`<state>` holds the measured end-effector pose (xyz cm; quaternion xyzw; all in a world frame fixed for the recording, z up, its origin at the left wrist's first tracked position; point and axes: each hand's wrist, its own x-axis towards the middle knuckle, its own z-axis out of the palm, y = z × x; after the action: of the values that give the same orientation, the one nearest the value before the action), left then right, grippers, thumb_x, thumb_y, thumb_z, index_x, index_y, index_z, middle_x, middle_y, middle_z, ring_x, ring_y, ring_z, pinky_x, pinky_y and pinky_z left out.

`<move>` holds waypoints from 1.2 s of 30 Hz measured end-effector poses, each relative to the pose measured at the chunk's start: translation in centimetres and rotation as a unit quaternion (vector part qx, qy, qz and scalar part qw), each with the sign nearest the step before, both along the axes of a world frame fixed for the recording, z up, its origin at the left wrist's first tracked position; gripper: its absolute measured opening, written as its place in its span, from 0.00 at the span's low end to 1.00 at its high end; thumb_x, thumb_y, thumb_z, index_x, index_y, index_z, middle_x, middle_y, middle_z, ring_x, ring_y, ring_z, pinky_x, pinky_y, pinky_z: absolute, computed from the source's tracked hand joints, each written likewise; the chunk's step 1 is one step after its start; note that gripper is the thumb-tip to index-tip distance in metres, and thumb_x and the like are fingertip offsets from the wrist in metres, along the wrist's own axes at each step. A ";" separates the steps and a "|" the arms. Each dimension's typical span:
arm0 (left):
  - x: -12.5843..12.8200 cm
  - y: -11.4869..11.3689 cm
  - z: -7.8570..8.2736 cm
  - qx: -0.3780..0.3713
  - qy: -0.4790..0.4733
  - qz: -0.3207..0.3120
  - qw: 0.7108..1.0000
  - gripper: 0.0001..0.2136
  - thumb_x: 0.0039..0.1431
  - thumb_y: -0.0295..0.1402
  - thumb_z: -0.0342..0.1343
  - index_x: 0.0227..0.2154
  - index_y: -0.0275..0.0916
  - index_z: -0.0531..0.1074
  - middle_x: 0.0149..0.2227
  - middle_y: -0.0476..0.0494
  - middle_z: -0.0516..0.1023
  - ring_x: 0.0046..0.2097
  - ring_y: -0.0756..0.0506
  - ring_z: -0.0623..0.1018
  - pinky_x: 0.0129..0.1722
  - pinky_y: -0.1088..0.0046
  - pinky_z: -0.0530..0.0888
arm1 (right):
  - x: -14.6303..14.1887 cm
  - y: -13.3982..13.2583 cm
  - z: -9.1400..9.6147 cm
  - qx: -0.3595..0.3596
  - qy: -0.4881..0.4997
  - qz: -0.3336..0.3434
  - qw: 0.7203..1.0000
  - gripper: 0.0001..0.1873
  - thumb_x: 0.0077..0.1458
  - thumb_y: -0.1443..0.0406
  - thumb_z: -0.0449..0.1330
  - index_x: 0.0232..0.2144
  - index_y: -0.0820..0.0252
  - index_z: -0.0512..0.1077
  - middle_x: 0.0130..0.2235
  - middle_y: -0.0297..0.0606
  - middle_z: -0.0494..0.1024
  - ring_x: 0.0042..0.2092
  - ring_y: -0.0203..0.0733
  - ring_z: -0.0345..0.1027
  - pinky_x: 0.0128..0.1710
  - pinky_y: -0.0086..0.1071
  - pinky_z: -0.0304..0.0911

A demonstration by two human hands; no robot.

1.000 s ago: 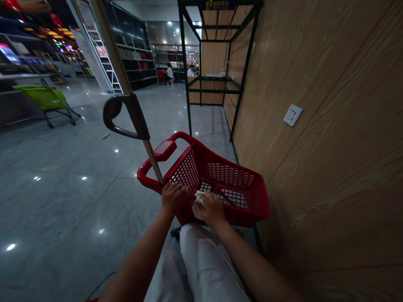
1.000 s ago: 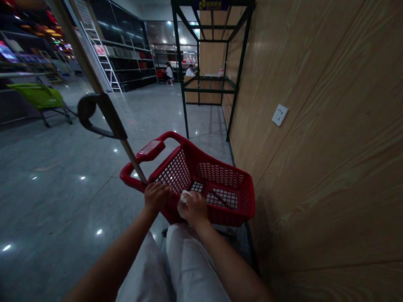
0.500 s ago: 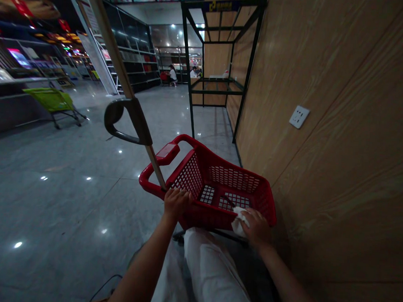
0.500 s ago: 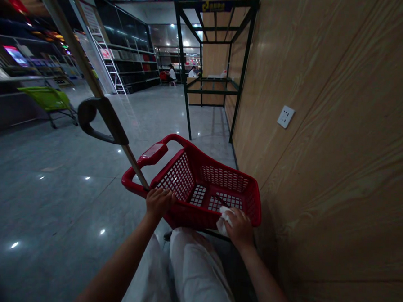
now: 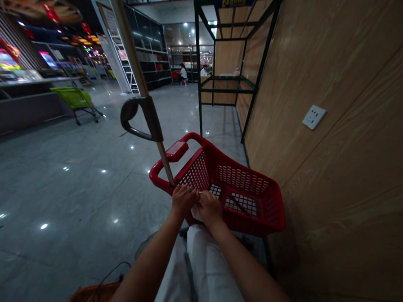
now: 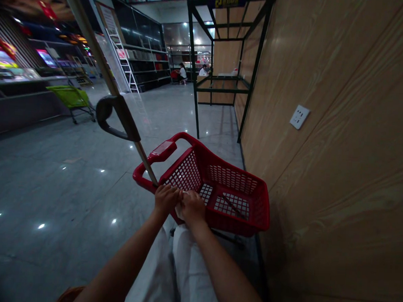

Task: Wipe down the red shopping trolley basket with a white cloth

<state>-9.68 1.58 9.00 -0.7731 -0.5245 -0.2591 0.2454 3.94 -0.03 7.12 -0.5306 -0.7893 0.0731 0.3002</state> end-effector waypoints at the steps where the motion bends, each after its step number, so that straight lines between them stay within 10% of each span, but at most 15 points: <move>1: -0.1 0.0 0.0 0.007 0.003 -0.003 1.000 0.13 0.60 0.33 0.51 0.20 0.44 0.71 0.24 0.50 0.77 0.31 0.47 0.73 0.36 0.65 0.62 | -0.4 0.2 0.3 0.000 -0.001 0.009 1.000 0.10 0.60 0.64 0.52 0.40 0.58 0.73 0.40 0.40 0.76 0.42 0.42 0.67 0.44 0.32 0.61; 14: -1.0 1.3 -0.8 0.061 -0.006 -0.037 0.997 0.12 0.58 0.32 0.52 0.20 0.45 0.71 0.25 0.51 0.77 0.30 0.49 0.73 0.35 0.67 0.62 | 21.0 -3.8 -7.7 0.019 -0.099 -0.099 0.990 0.15 0.56 0.67 0.54 0.44 0.53 0.74 0.47 0.42 0.75 0.48 0.47 0.67 0.49 0.39 0.62; 27: -0.7 1.2 0.1 0.087 0.012 -0.020 0.996 0.12 0.58 0.31 0.53 0.19 0.43 0.69 0.22 0.51 0.77 0.29 0.48 0.73 0.35 0.66 0.62 | -1.9 1.4 -0.1 0.004 0.010 0.007 1.000 0.12 0.61 0.65 0.51 0.42 0.58 0.72 0.42 0.40 0.76 0.43 0.42 0.67 0.46 0.33 0.62; 36: -2.6 1.8 -0.6 0.108 0.019 -0.030 0.993 0.12 0.57 0.31 0.54 0.18 0.43 0.69 0.22 0.52 0.75 0.29 0.49 0.72 0.36 0.67 0.62 | 14.4 -1.8 -6.3 0.005 -0.070 -0.049 0.996 0.13 0.61 0.61 0.53 0.45 0.56 0.72 0.46 0.41 0.76 0.48 0.44 0.67 0.49 0.37 0.60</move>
<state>-12.29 3.38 8.41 -0.7622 -0.4650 -0.3066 0.3300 18.30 -1.85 0.85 -0.5712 -0.7817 0.0173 0.2499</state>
